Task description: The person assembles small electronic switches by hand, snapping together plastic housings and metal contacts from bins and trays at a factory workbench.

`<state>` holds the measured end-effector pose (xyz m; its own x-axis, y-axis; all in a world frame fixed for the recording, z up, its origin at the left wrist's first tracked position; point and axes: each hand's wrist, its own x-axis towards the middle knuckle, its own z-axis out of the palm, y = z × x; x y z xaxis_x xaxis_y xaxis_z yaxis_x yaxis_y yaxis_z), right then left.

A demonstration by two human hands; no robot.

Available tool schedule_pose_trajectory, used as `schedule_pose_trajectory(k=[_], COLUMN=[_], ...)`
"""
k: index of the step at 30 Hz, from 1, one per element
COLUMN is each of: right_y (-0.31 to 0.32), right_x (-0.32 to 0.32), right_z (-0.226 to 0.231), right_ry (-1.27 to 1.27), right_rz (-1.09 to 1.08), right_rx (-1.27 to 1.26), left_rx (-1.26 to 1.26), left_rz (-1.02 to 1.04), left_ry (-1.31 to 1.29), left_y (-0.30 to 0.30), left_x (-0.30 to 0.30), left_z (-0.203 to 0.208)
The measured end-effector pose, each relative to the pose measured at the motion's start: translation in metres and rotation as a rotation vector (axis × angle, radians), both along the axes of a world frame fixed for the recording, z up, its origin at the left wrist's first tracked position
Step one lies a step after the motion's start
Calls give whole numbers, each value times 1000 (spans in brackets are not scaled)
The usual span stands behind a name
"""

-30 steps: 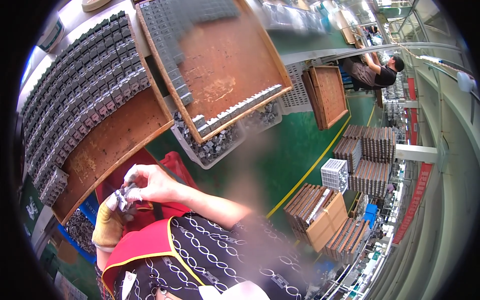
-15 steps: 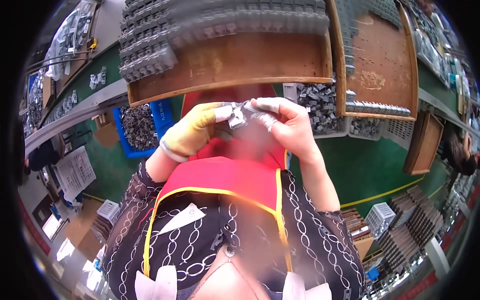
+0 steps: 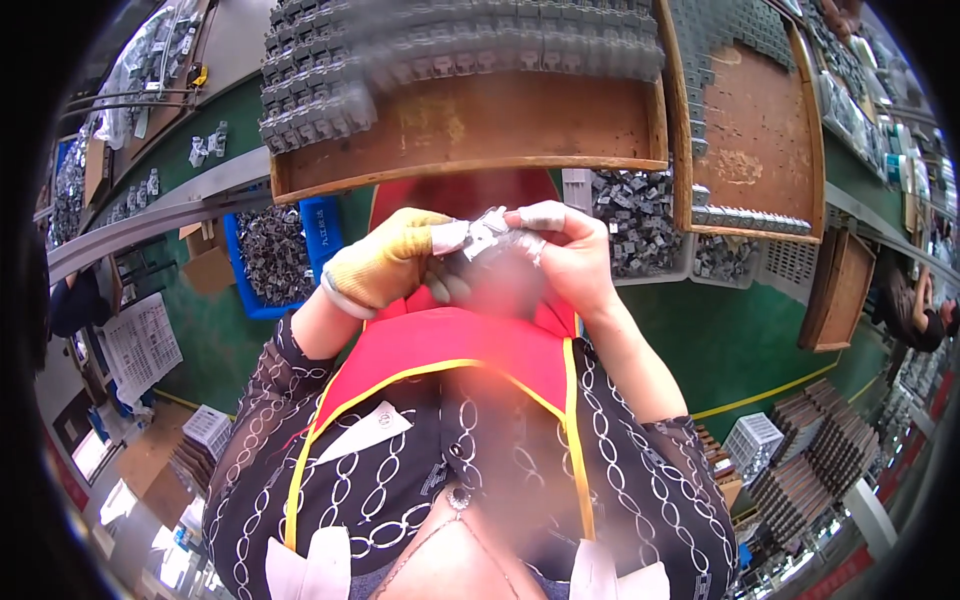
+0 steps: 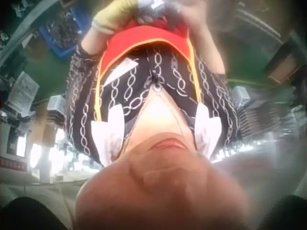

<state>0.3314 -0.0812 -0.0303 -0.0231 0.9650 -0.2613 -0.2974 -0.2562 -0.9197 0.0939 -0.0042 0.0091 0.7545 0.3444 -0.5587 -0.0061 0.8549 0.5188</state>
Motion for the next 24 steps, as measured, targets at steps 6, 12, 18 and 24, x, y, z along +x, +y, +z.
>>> schedule_pose_trajectory(k=[6, 12, 18, 24], right_y=[18, 23, 43, 95], right_x=[-3, -29, -83, -100], right_z=[26, 32, 52, 27], right_ry=[-99, -373, -792, -245], right_rz=[371, 345, 394, 13], right_rx=[52, 237, 325, 212], left_rx=[10, 320, 348, 962], left_rz=[-66, -48, 322, 623], left_ry=[-60, 86, 141, 561], left_y=[1, -3, 2, 33], left_x=[-17, -35, -56, -90], left_z=[8, 13, 1, 21])
